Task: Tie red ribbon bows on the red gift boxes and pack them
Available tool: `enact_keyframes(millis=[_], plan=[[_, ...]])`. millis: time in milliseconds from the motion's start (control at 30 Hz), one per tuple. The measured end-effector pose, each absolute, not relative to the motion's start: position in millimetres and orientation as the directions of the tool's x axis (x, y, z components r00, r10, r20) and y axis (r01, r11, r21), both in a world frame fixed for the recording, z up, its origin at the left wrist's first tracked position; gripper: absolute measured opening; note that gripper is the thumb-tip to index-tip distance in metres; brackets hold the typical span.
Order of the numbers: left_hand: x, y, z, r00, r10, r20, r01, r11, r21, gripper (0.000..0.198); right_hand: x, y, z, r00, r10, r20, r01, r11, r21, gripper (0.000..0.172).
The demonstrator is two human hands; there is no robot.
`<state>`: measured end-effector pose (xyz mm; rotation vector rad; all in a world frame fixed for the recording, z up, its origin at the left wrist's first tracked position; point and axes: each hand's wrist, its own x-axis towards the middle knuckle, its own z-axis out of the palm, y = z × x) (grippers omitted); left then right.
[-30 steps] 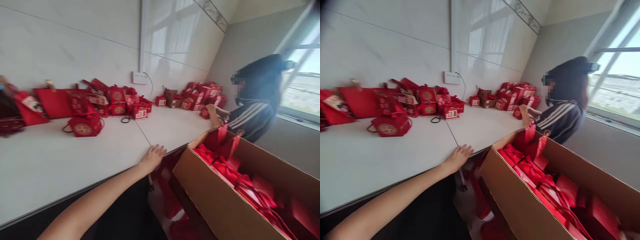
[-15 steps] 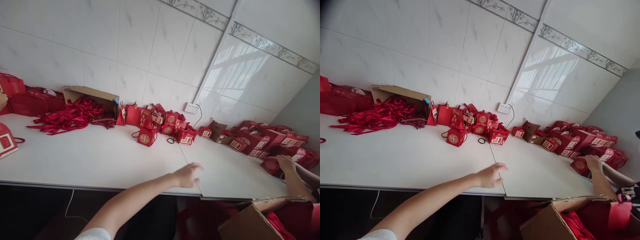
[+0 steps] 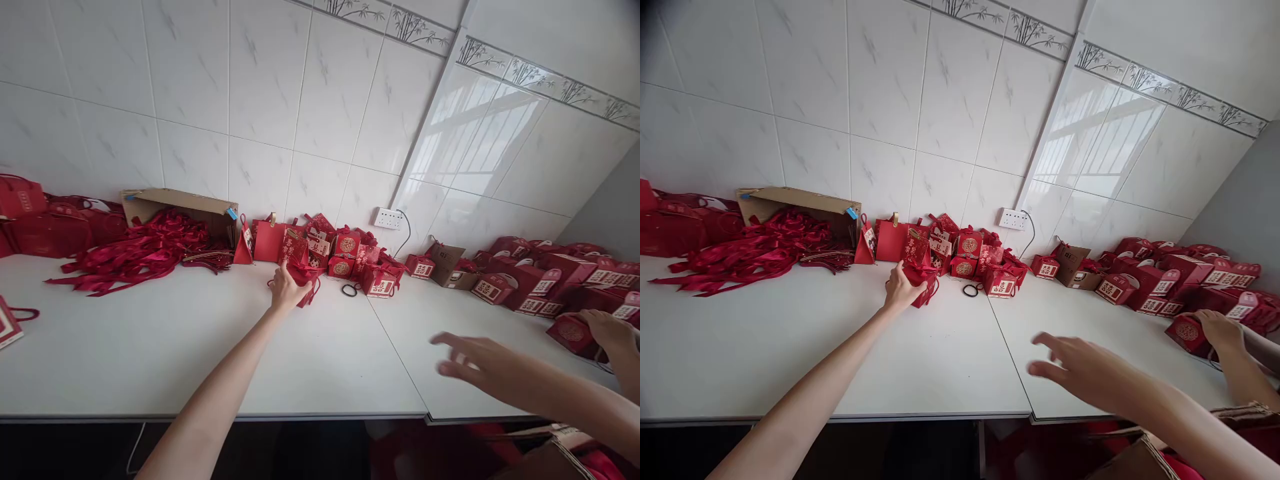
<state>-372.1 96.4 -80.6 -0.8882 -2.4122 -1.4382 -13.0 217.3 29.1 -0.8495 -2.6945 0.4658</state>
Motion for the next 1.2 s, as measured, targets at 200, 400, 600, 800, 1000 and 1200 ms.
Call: enact_keyframes(millis=[200,400,600,800,1000,1200], plan=[[-394,62,-75,-0.36,0.889,0.282,0.468,-0.09,0.879,0.075,-154,242,18,-0.867,0.497,-0.03,0.387,0.635,-0.668,0.042],[-393,51,-72,-0.684,0.709,0.174,0.262,0.016,0.965,0.061,-229,232,-60,-0.802,0.595,0.053,0.002,0.092,-0.996,0.052],[-369,64,-80,-0.661,0.747,0.077,0.17,0.049,0.984,0.056,-236,219,-98,-0.811,0.575,0.107,-0.021,0.155,-0.988,0.064],[-352,70,-72,-0.531,0.843,0.084,0.17,0.009,0.985,0.041,-216,218,-85,-0.815,0.538,0.215,-0.125,0.197,-0.972,0.056],[-346,70,-75,-0.493,0.863,0.105,0.173,-0.022,0.985,0.039,-208,216,-72,-0.852,0.461,0.249,-0.147,0.247,-0.958,0.056],[-354,68,-73,-0.73,0.611,0.306,0.389,0.004,0.921,0.04,-201,228,-71,-0.836,0.462,0.295,-0.149,0.326,-0.933,0.057]])
